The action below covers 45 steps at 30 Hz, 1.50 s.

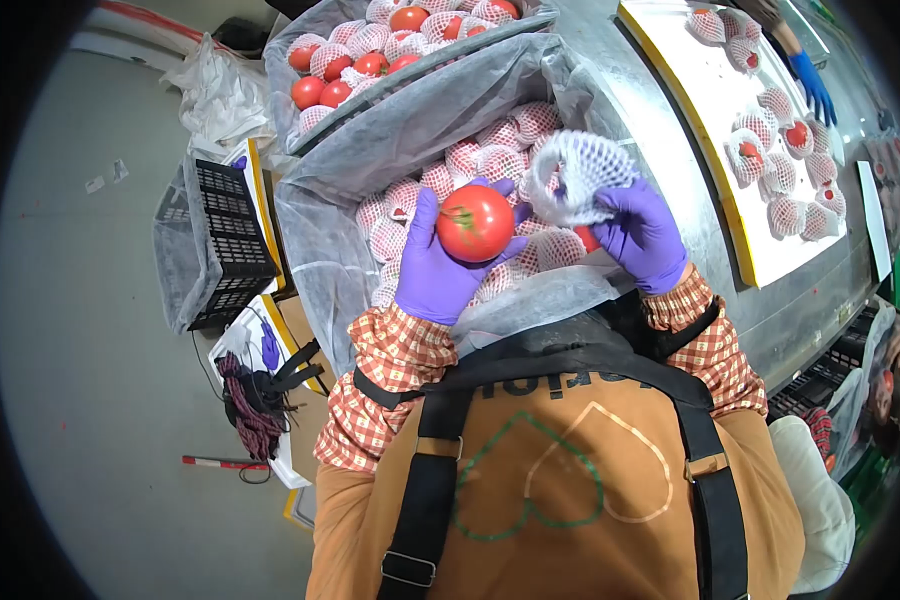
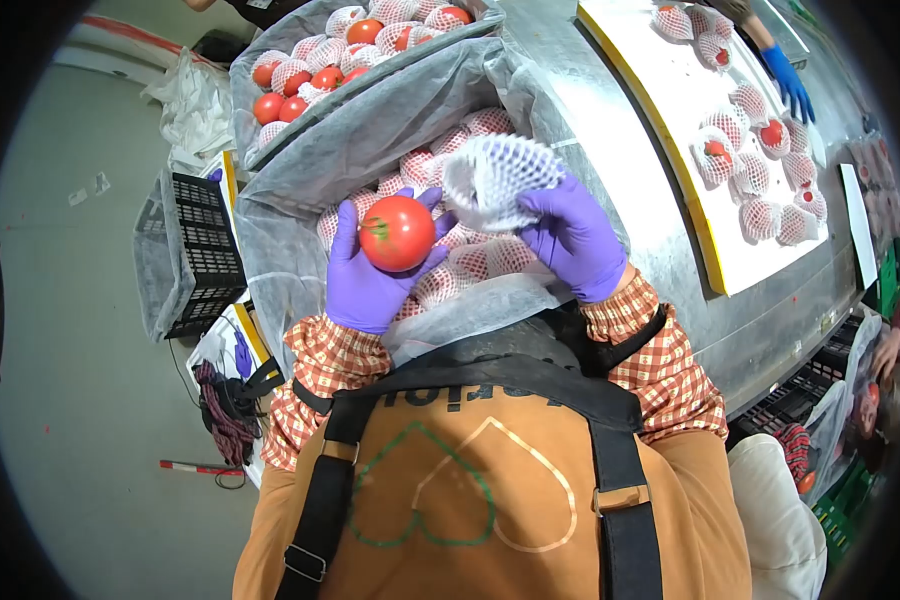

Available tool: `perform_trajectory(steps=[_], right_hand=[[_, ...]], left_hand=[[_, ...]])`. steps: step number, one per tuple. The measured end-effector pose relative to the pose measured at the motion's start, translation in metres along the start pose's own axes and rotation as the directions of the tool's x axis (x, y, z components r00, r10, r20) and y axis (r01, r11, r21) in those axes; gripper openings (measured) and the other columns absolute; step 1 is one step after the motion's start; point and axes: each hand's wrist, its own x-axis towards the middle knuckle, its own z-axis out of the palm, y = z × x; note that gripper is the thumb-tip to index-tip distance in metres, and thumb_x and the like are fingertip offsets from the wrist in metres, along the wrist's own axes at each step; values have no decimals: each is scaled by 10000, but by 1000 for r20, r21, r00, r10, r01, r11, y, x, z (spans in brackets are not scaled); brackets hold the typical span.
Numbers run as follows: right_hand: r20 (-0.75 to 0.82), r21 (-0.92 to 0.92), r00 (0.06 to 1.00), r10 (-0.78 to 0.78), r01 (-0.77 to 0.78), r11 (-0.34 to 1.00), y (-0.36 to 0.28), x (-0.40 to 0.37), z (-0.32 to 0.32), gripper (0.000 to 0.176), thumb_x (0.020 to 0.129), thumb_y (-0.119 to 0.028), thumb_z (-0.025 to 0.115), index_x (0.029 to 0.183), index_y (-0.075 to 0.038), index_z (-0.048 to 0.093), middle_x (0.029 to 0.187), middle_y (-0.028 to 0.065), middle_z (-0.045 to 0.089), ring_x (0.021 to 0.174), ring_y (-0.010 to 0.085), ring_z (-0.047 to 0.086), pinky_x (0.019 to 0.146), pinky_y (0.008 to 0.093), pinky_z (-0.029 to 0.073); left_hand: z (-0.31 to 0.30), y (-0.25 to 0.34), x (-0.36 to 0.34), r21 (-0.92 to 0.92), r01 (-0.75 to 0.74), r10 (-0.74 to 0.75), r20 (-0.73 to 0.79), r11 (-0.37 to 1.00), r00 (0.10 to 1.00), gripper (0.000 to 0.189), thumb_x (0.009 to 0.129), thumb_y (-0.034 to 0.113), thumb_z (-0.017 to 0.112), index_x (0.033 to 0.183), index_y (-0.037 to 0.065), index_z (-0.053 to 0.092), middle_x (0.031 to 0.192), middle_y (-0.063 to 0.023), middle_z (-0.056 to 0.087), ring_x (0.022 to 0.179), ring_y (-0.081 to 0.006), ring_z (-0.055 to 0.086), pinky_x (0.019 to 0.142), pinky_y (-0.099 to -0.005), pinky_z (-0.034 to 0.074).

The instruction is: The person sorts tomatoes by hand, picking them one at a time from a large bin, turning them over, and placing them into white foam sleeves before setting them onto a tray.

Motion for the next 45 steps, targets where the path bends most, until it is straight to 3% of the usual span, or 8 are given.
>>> perform_trajectory(steps=[3,5,17,23,32,35,41,45], right_hand=[[-218,389,920,325,-223,894,-9,16,6,353,821,57,542,1160,-41,564,1107,90,596,1052,191,577,925,290,462],[-250,-655,963,-104,-89,751,1,13,5,364,834,1,527,1198,-14,539,1097,100,617,1046,193,586,918,271,454],[259,-792,958,-120,282,541,-7,21,44,697,745,-119,732,1355,-23,410,1352,182,446,1271,342,426,1078,392,317],[42,-142,976,213,-205,968,-4,11,37,651,763,-140,736,1324,-4,436,1321,130,475,1243,217,449,1042,334,356],[145,482,871,470,-477,735,-24,4,20,573,844,-177,657,1336,-13,414,1248,104,546,1125,173,558,957,312,461],[84,542,843,532,-487,685,-30,0,12,567,851,-205,655,1330,-11,421,1252,113,544,1098,175,579,912,301,505],[-195,-45,944,267,-281,959,-23,7,0,581,829,-232,680,1306,1,444,1193,98,570,1067,159,574,936,281,469],[-358,196,908,219,-157,968,-27,5,-28,576,848,-265,656,1299,27,449,1187,115,576,1095,176,560,957,312,454]], left_hand=[[-7,-5,-1,7,-41,40,42,999,998,568,971,331,449,1391,-16,290,1441,-244,298,1331,-469,284,1035,-561,367],[-7,-9,-1,85,-53,50,32,995,998,571,954,284,504,1387,-23,292,1397,-247,356,1322,-443,318,1026,-529,400],[1,-2,-8,569,-32,-63,146,822,987,532,901,148,516,1384,0,350,1245,-102,524,1065,-180,570,906,-309,476],[-14,13,6,665,129,3,-194,736,981,478,896,142,495,1340,-7,401,1158,-124,568,1033,-183,584,874,-306,495],[-3,-15,21,856,-467,51,468,221,882,417,928,114,498,1321,-4,423,1298,-141,515,1158,-217,546,982,-369,463],[10,-20,28,503,-80,72,35,860,997,478,870,12,538,1332,-7,415,1200,-97,552,1040,-190,588,918,-312,483],[56,-37,28,708,-558,440,706,-433,555,559,771,-51,597,1309,-7,454,940,-45,510,759,-92,508,686,-199,450],[63,-52,35,796,-597,261,601,-103,756,624,763,-16,651,1343,3,423,1061,-81,531,860,-119,530,769,-262,465]])
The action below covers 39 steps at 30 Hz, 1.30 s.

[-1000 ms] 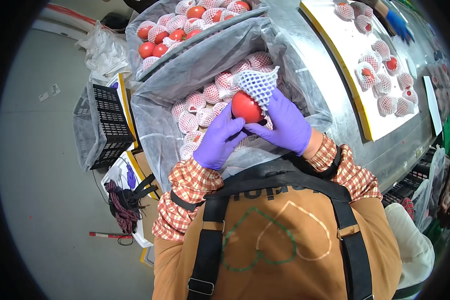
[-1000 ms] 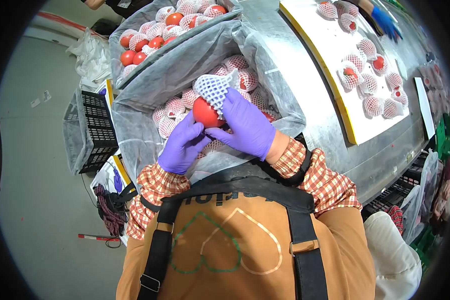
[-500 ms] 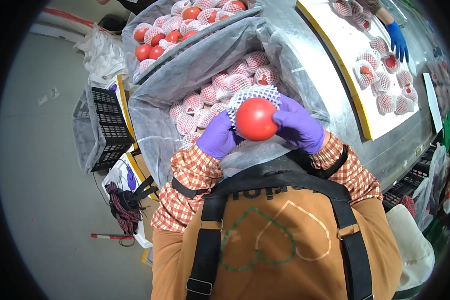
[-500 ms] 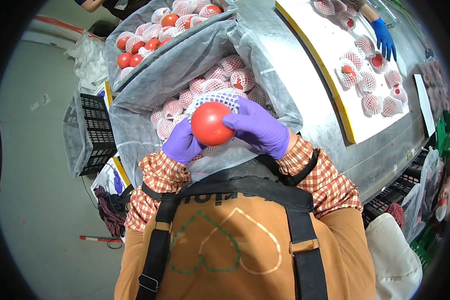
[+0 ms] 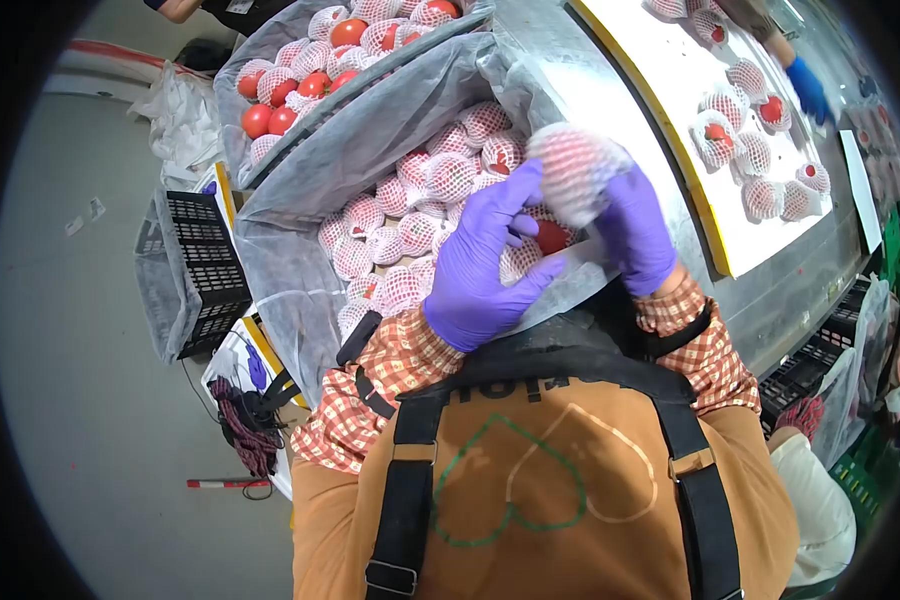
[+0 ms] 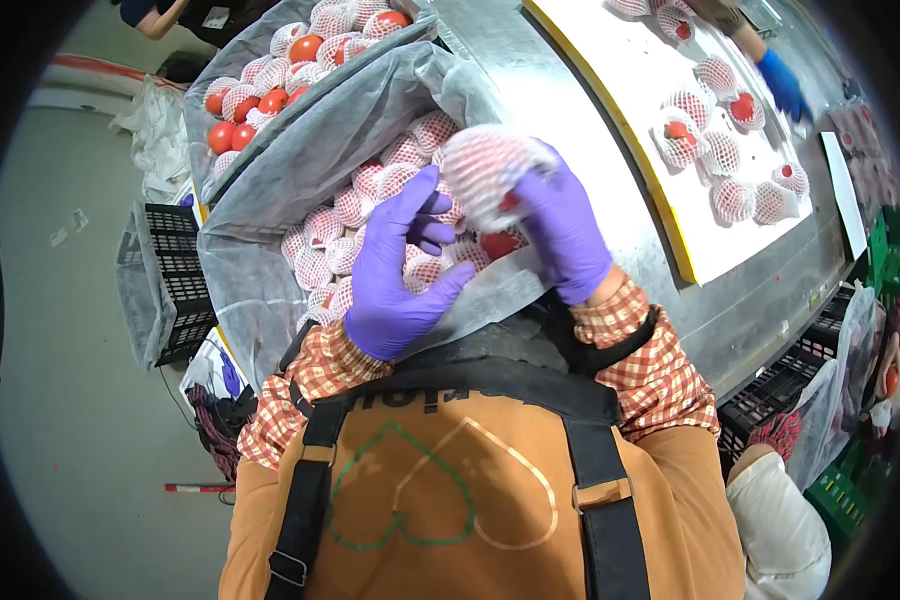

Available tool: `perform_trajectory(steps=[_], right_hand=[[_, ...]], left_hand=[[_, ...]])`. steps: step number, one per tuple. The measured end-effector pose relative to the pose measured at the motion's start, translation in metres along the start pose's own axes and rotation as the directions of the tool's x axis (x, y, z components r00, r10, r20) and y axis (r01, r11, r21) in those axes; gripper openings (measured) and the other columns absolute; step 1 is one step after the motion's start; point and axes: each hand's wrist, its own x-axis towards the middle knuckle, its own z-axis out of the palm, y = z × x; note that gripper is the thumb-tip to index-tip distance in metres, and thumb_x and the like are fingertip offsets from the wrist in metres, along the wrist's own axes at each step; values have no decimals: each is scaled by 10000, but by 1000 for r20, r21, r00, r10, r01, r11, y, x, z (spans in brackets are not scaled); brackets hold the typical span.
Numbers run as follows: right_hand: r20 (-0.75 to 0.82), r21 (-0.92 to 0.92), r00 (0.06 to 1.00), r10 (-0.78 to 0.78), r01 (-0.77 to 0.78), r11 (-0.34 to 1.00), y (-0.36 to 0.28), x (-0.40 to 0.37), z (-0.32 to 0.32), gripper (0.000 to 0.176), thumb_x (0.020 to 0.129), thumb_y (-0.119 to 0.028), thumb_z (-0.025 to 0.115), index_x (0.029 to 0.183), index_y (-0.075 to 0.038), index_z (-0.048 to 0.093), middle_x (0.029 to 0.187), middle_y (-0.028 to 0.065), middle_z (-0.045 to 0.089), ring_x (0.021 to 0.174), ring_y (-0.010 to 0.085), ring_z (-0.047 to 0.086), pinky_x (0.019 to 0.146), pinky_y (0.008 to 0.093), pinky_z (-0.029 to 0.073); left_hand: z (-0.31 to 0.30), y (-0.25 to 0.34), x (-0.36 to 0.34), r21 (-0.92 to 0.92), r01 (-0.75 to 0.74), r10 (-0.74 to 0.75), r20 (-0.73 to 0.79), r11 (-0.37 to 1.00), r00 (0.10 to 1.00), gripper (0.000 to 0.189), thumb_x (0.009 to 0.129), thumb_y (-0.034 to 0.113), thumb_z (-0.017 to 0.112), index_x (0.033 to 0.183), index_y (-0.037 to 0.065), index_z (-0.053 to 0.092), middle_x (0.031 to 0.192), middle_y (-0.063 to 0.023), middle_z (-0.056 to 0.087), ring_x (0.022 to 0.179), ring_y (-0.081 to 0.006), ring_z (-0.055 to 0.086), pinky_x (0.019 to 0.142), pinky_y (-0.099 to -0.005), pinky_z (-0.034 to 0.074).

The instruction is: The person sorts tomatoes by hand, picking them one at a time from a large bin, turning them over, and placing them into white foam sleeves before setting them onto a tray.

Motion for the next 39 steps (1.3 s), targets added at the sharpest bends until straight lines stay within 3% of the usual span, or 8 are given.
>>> perform_trajectory(steps=[8,16,20,24,25,28,34,39], right_hand=[[-289,527,957,24,138,839,-41,86,-154,435,940,-176,532,1294,47,411,1284,196,489,1206,319,477,1022,459,433],[-622,492,782,25,366,790,-39,96,-169,308,961,-152,456,1143,96,445,1209,237,471,1188,368,455,1061,480,382],[-268,620,963,11,164,767,-23,56,-114,337,959,-135,445,1218,82,437,1270,210,468,1170,328,484,1056,428,396],[-125,360,992,15,31,932,-22,10,-28,413,965,-120,453,1322,74,380,1308,172,467,1146,251,530,1007,362,447],[55,-459,969,-241,239,856,-20,-4,-8,442,972,-133,449,1353,67,347,1308,156,470,1142,225,534,986,346,461],[4,377,984,176,-164,912,-9,-10,2,414,993,-129,405,1359,55,347,1306,156,472,1135,207,543,988,309,459],[61,420,977,203,-210,883,23,-12,20,448,980,-166,438,1360,52,344,1272,150,507,1145,195,534,983,301,457],[124,249,967,223,-248,936,45,-6,56,493,965,-186,479,1380,34,329,1302,149,483,1179,201,508,1020,311,410]], left_hand=[[1,-151,6,601,66,-148,88,796,985,556,778,180,672,1283,59,472,1137,-183,562,1060,-354,541,907,-430,441],[46,-190,54,710,188,-333,69,678,940,691,719,256,721,1296,35,411,1196,-181,506,1050,-355,549,871,-449,470],[59,-174,71,824,340,-574,-22,454,819,743,678,228,756,1300,52,390,1206,-167,452,1032,-347,566,813,-430,518],[55,-188,63,757,359,-509,-40,547,860,786,660,290,775,1300,43,392,1214,-203,453,1052,-362,557,854,-433,496],[52,-189,60,730,365,-480,-58,578,875,812,659,344,784,1302,38,395,1228,-223,451,1066,-370,552,884,-425,483],[34,-172,49,518,413,-363,-199,749,910,827,623,354,812,1267,1,433,1199,-237,487,1066,-356,555,910,-408,471],[-29,-122,11,142,294,-252,-253,945,934,665,708,201,787,1233,-24,447,1152,-164,532,1052,-243,556,904,-351,471],[-69,-51,-25,-422,488,-584,-131,764,801,535,826,144,699,1261,-13,431,1152,-105,575,996,-155,584,850,-276,493]])
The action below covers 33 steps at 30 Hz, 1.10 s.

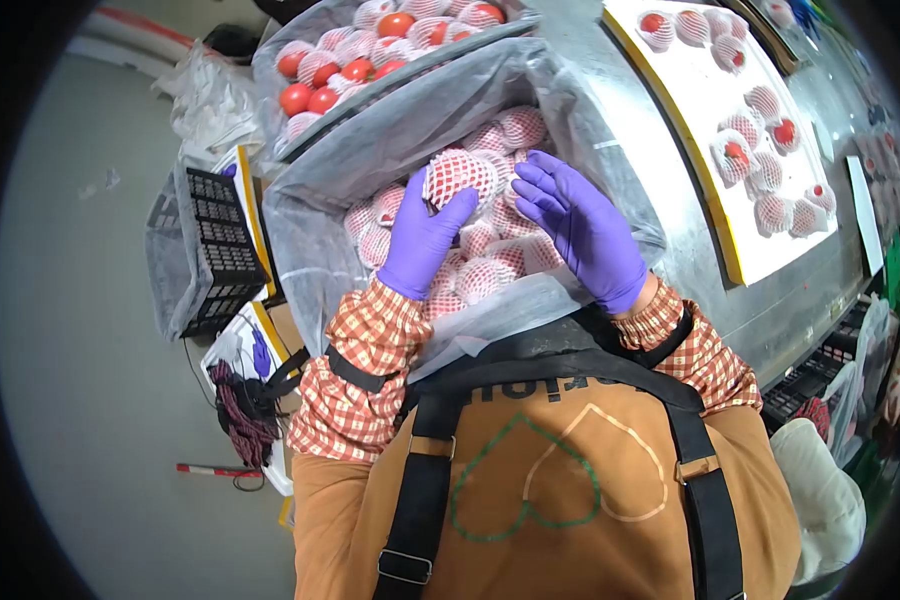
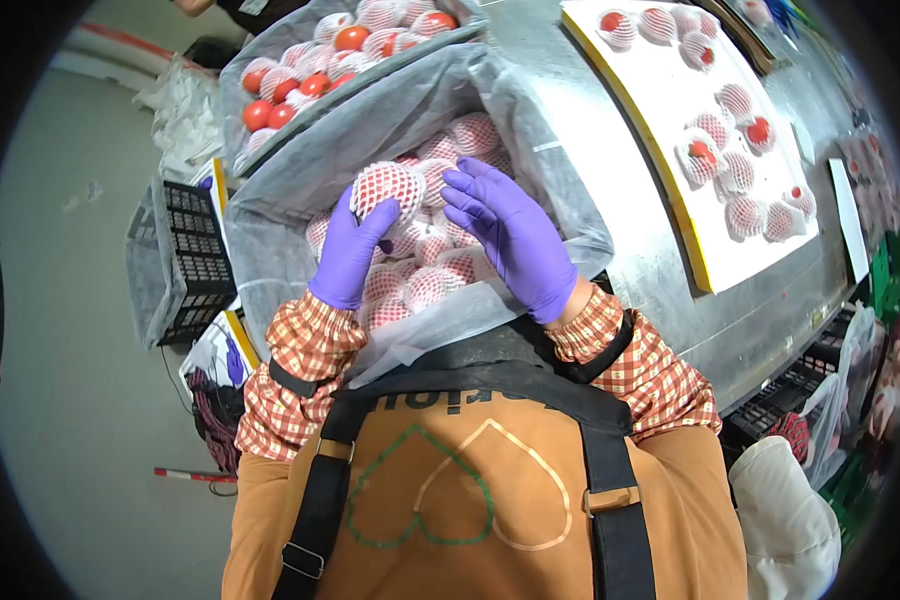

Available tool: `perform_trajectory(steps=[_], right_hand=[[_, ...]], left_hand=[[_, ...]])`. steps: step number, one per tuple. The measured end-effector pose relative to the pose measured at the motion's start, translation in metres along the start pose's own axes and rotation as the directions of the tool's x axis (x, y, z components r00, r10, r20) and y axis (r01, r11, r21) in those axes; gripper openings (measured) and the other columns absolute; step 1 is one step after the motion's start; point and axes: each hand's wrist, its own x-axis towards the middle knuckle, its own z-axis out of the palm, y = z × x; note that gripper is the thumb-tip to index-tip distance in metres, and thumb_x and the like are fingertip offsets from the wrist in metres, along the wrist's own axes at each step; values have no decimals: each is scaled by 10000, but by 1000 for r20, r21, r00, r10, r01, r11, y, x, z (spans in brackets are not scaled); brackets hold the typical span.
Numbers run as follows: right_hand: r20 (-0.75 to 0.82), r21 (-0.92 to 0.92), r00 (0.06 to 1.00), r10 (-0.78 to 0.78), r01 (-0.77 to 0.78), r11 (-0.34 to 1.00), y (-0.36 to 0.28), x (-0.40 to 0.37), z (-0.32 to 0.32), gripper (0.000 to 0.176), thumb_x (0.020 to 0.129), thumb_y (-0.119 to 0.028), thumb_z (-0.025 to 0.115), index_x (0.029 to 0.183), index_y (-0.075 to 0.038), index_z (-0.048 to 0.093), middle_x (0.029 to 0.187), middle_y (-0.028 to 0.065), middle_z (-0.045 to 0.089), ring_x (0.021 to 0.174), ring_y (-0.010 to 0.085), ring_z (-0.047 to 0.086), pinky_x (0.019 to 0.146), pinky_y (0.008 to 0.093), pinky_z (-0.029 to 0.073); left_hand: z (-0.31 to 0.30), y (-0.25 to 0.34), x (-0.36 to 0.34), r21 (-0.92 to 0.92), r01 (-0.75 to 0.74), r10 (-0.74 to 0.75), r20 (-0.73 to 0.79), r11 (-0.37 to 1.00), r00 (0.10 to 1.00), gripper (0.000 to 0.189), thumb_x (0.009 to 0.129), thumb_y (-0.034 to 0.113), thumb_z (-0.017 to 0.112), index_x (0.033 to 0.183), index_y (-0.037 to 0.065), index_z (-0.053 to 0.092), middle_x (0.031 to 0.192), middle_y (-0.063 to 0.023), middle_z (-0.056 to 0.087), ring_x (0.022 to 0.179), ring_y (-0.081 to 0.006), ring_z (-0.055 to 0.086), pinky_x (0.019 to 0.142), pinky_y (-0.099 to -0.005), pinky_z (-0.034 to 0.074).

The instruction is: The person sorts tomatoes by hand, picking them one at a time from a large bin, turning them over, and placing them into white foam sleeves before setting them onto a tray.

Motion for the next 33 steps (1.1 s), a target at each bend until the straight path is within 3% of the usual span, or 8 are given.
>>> perform_trajectory(steps=[6,11,17,20,24,27,29,33], right_hand=[[340,-712,920,-196,388,585,49,3,27,893,747,-166,774,1432,26,233,1394,188,375,1284,256,397,1072,354,330],[332,-771,910,-250,414,483,65,10,33,924,711,-183,802,1418,24,244,1400,195,360,1277,253,404,1060,353,345],[173,-557,977,-125,202,806,67,6,49,693,819,-153,701,1389,6,339,1285,164,508,1154,220,528,992,320,418],[325,-607,896,-302,443,660,67,10,38,380,941,-189,529,1272,-4,521,1241,113,579,1111,192,560,969,313,435],[323,-561,903,-283,423,711,67,9,34,366,950,-193,508,1264,-6,533,1209,126,600,1112,190,564,964,310,436],[348,-724,909,-229,416,550,41,14,26,365,940,-217,518,1227,5,559,1160,114,627,1072,180,582,933,307,450],[95,-895,996,1,85,437,20,14,9,370,930,-249,531,1190,9,580,1095,91,650,1012,165,601,880,297,469],[136,-544,907,398,-268,795,-11,-8,-5,401,940,-248,529,1240,19,530,1116,97,624,1036,160,586,928,309,454]], left_hand=[[-18,-8,-51,-225,49,-29,89,973,996,647,941,344,558,1410,-6,283,1224,-104,526,1018,-137,561,789,-254,482],[-18,3,-79,-302,-100,137,104,948,985,760,945,280,557,1471,-8,91,1319,-159,430,1194,-215,479,978,-332,416],[-23,-14,-83,21,-248,247,50,968,968,852,868,178,669,1467,-7,92,1323,-174,402,1188,-239,479,973,-345,433],[-17,-18,-78,16,-290,290,12,957,957,879,819,179,728,1448,-12,144,1279,-167,438,1155,-231,504,957,-333,453],[-15,-25,-65,44,-213,214,-34,976,976,845,760,136,774,1397,-25,242,1251,-159,472,1136,-222,520,940,-320,470],[-21,-21,-66,45,-161,162,-25,986,986,780,769,130,752,1384,-19,296,1270,-158,469,1141,-216,519,947,-321,466],[-27,-6,-73,-447,50,19,150,893,989,735,806,184,713,1391,-1,308,1287,-149,461,1156,-224,515,966,-340,457],[-35,3,-75,-751,277,-162,226,599,961,709,851,480,598,1377,60,376,1326,-128,475,1201,-270,502,973,-439,452]])
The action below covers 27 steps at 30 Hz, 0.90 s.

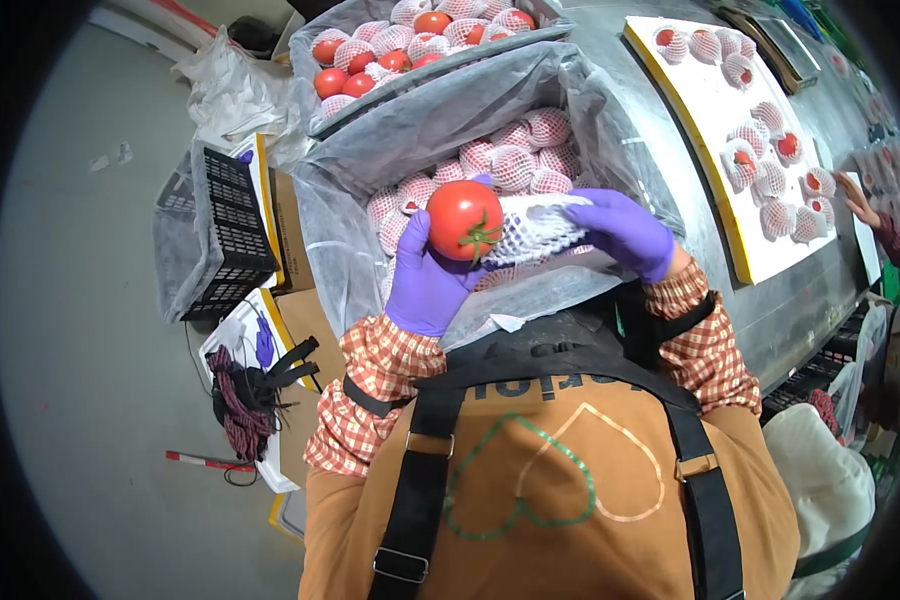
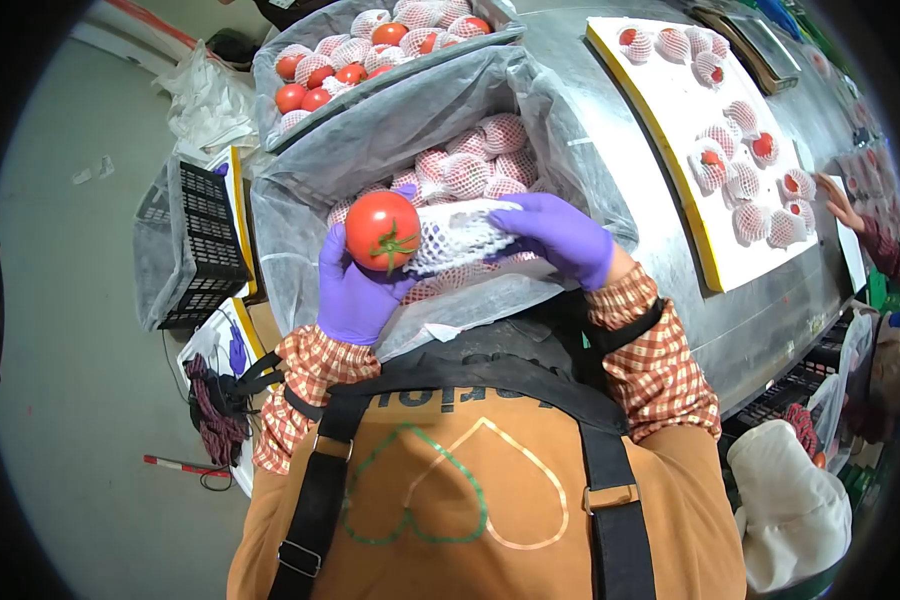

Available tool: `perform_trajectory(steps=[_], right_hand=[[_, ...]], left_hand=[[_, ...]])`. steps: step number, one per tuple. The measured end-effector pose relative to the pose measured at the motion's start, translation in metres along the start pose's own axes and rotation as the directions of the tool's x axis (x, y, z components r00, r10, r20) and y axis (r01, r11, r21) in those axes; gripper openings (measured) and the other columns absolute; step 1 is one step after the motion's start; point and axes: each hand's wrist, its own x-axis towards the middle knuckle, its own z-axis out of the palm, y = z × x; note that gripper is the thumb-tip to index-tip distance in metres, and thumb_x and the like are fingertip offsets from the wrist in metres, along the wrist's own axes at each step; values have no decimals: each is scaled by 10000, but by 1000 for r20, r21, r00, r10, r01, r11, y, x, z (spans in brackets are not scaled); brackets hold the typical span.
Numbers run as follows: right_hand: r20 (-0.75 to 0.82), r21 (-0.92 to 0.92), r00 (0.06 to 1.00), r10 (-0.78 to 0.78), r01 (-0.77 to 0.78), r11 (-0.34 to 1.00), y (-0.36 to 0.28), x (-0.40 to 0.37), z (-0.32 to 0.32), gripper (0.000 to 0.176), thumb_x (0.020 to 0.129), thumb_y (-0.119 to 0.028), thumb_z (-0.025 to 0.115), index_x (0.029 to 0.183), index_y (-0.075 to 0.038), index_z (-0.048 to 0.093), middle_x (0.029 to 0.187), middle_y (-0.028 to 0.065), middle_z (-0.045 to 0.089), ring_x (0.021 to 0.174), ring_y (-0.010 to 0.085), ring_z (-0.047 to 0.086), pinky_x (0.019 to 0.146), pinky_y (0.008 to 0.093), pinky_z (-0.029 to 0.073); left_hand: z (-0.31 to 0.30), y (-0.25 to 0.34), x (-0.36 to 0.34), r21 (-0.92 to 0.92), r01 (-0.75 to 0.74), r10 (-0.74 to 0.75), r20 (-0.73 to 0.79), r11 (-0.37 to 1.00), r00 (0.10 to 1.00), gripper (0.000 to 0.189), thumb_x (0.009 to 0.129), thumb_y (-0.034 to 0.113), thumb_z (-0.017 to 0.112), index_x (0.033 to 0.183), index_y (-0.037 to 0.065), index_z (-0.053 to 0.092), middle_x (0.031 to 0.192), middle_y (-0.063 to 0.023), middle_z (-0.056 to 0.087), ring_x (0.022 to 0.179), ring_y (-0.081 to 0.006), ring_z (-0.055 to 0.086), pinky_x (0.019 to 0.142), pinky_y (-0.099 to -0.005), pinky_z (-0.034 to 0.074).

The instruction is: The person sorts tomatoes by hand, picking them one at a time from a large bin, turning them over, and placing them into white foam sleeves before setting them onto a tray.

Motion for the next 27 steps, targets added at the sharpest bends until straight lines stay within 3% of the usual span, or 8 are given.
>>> perform_trajectory(steps=[6,12,13,14,15,16,18,27], right_hand=[[61,820,973,-222,79,567,23,-16,3,390,955,-173,487,1278,44,468,1247,178,557,1166,287,545,1009,411,436],[-132,798,933,-335,301,523,32,-2,-9,355,924,-123,535,1247,19,489,1210,161,571,1156,255,539,999,388,438],[-248,166,719,-649,692,703,42,0,-21,347,902,-98,555,1226,15,504,1191,141,577,1128,229,549,974,372,451],[-70,-541,456,-887,730,418,41,-2,-27,341,879,-74,574,1205,11,520,1172,121,583,1099,202,559,948,355,464],[-2,-722,478,-878,607,332,35,-7,-34,333,875,-35,571,1202,11,526,1131,100,603,1066,165,569,912,296,470],[-3,-722,480,-877,606,334,34,-8,-36,333,875,-35,571,1202,11,526,1131,100,603,1066,165,569,912,296,470],[-404,38,798,-448,504,863,15,-5,-11,356,877,-27,552,1231,-1,522,1150,91,601,1069,158,561,942,294,436],[213,-785,696,-686,540,304,5,0,42,635,798,-156,683,1355,-3,420,1360,201,460,1280,327,431,1074,388,317]], left_hand=[[3,-9,11,-242,155,-175,-61,958,983,826,835,703,434,1385,90,365,1411,-171,395,1283,-354,411,1032,-584,342],[2,-12,13,-158,131,-115,106,979,988,786,882,591,489,1398,30,299,1443,-220,321,1312,-396,363,993,-568,412],[1,-12,14,-19,58,-56,104,998,993,731,892,502,535,1393,23,304,1441,-226,322,1308,-392,371,958,-517,460],[2,-12,14,121,-15,2,109,993,994,684,901,413,581,1388,16,309,1438,-233,324,1304,-389,380,923,-467,509],[10,-13,10,110,-26,20,53,994,998,631,878,230,650,1380,22,329,1370,-204,421,1228,-337,485,830,-344,556],[10,-15,11,109,-25,19,52,994,998,631,878,230,650,1380,22,329,1370,-204,421,1228,-337,485,830,-344,556],[11,-20,12,490,-122,131,16,863,991,601,859,144,661,1362,26,356,1263,-152,510,1131,-268,564,787,-297,550],[17,-22,13,662,-41,71,-18,748,997,611,797,44,715,1315,20,392,1117,-113,551,812,-142,604,628,-252,528]])
